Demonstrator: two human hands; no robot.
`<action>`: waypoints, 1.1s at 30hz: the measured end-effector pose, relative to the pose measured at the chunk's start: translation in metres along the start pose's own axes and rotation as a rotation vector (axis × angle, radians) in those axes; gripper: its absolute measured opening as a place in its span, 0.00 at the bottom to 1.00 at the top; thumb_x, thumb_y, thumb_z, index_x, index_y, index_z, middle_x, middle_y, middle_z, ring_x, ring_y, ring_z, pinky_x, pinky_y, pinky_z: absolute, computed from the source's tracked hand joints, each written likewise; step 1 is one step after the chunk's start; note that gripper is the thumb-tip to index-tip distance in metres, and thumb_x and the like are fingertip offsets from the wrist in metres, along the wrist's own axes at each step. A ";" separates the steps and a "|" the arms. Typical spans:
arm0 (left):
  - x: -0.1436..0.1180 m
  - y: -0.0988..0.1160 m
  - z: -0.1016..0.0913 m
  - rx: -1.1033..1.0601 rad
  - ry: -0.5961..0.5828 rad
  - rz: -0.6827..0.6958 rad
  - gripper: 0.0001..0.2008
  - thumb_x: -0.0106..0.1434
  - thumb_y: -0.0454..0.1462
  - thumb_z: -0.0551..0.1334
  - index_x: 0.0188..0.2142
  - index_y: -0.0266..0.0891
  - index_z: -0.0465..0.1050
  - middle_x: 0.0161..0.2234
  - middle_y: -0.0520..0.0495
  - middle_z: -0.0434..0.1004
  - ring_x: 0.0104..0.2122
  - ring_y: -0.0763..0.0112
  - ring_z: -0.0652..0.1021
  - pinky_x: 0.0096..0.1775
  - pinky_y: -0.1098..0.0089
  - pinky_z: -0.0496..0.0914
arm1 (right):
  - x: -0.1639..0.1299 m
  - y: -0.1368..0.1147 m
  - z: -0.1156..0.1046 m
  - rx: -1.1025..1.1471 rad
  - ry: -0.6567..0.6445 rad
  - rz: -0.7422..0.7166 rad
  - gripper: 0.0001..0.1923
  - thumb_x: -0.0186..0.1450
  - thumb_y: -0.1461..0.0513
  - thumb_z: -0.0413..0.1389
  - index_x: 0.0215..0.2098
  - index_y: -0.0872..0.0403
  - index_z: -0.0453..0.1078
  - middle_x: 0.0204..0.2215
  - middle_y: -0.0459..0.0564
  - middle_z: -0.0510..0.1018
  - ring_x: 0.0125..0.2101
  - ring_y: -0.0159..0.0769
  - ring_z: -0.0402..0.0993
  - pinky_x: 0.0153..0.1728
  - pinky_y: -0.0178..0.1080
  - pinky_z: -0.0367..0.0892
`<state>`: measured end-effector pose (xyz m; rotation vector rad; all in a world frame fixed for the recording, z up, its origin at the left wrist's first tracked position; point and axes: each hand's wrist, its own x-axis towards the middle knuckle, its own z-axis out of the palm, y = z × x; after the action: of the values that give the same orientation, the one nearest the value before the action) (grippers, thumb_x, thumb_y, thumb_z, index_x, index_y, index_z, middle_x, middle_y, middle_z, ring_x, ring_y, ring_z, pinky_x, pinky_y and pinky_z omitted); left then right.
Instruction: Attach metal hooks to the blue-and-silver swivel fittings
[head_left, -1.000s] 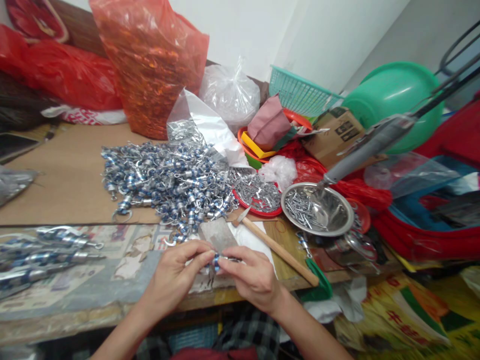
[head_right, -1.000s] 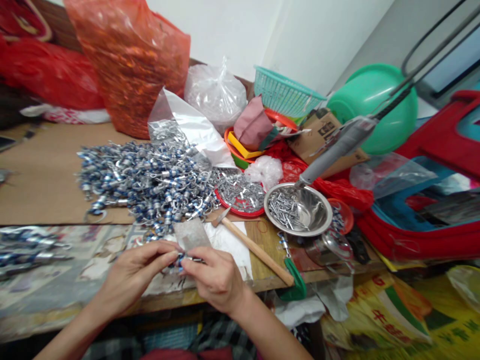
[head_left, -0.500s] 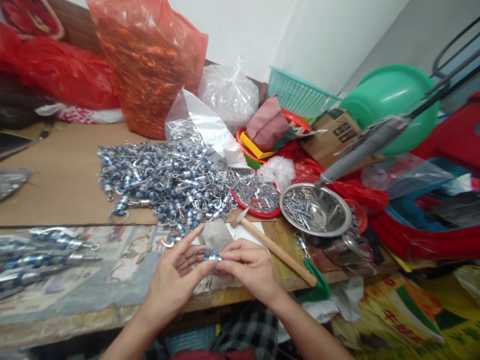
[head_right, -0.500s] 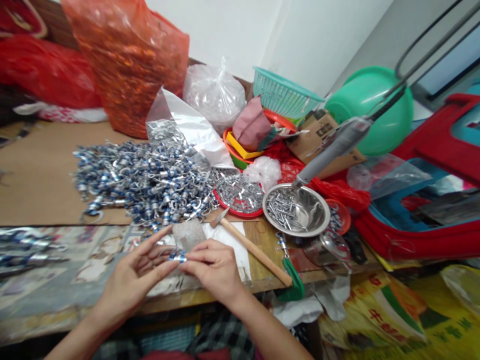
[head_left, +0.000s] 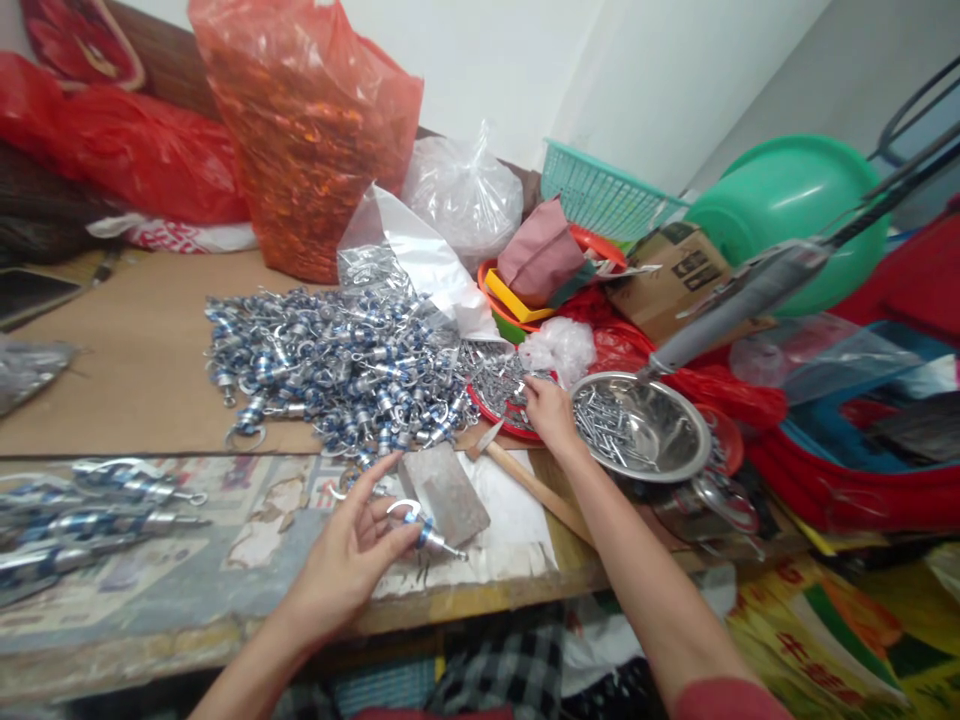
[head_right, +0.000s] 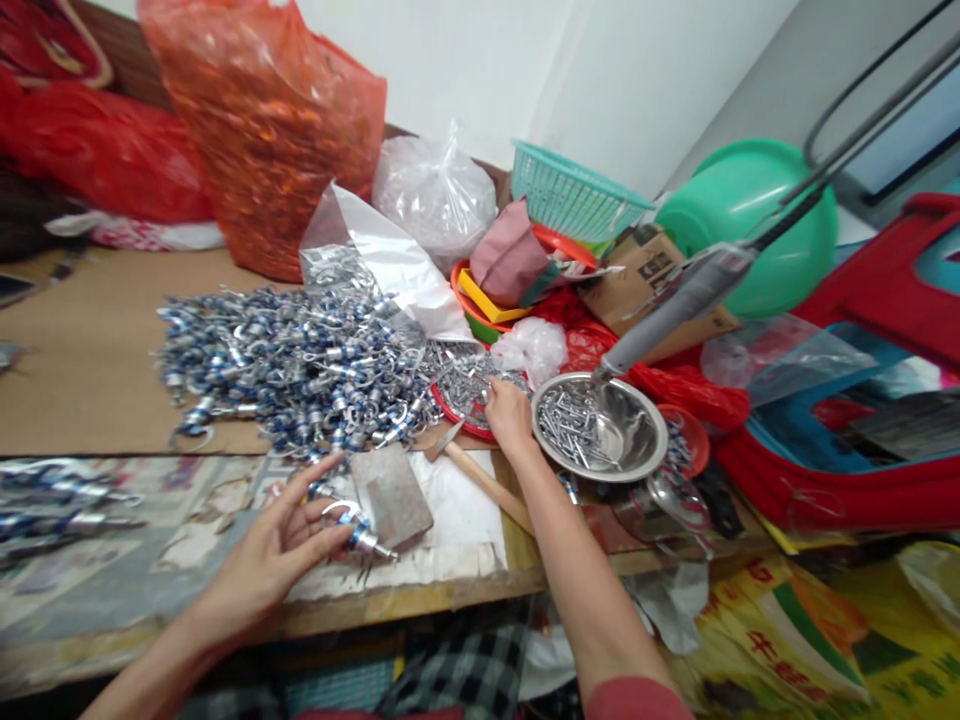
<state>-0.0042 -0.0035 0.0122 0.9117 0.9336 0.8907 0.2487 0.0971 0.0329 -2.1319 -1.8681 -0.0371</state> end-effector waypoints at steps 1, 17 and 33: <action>0.001 0.001 0.000 0.011 -0.023 -0.009 0.37 0.52 0.38 0.63 0.57 0.40 0.46 0.30 0.50 0.72 0.32 0.69 0.74 0.34 0.71 0.70 | 0.011 0.007 0.006 -0.033 -0.031 0.012 0.14 0.62 0.67 0.48 0.44 0.57 0.70 0.39 0.57 0.75 0.43 0.41 0.70 0.42 0.40 0.63; 0.022 0.002 -0.010 -0.115 -0.108 -0.044 0.43 0.45 0.29 0.65 0.56 0.45 0.44 0.28 0.55 0.68 0.23 0.74 0.73 0.25 0.70 0.70 | -0.003 0.028 0.012 0.144 0.003 -0.061 0.10 0.61 0.65 0.48 0.35 0.57 0.71 0.34 0.52 0.76 0.35 0.35 0.71 0.40 0.36 0.62; 0.027 0.007 -0.010 -0.046 -0.150 -0.006 0.45 0.42 0.27 0.64 0.56 0.41 0.43 0.23 0.56 0.71 0.18 0.74 0.73 0.21 0.72 0.68 | -0.085 -0.080 -0.018 0.479 -0.542 -0.544 0.04 0.59 0.65 0.54 0.31 0.53 0.71 0.27 0.44 0.73 0.30 0.28 0.67 0.31 0.30 0.57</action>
<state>-0.0065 0.0259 0.0088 0.9227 0.7840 0.8234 0.1609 0.0191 0.0483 -1.3478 -2.3869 0.8501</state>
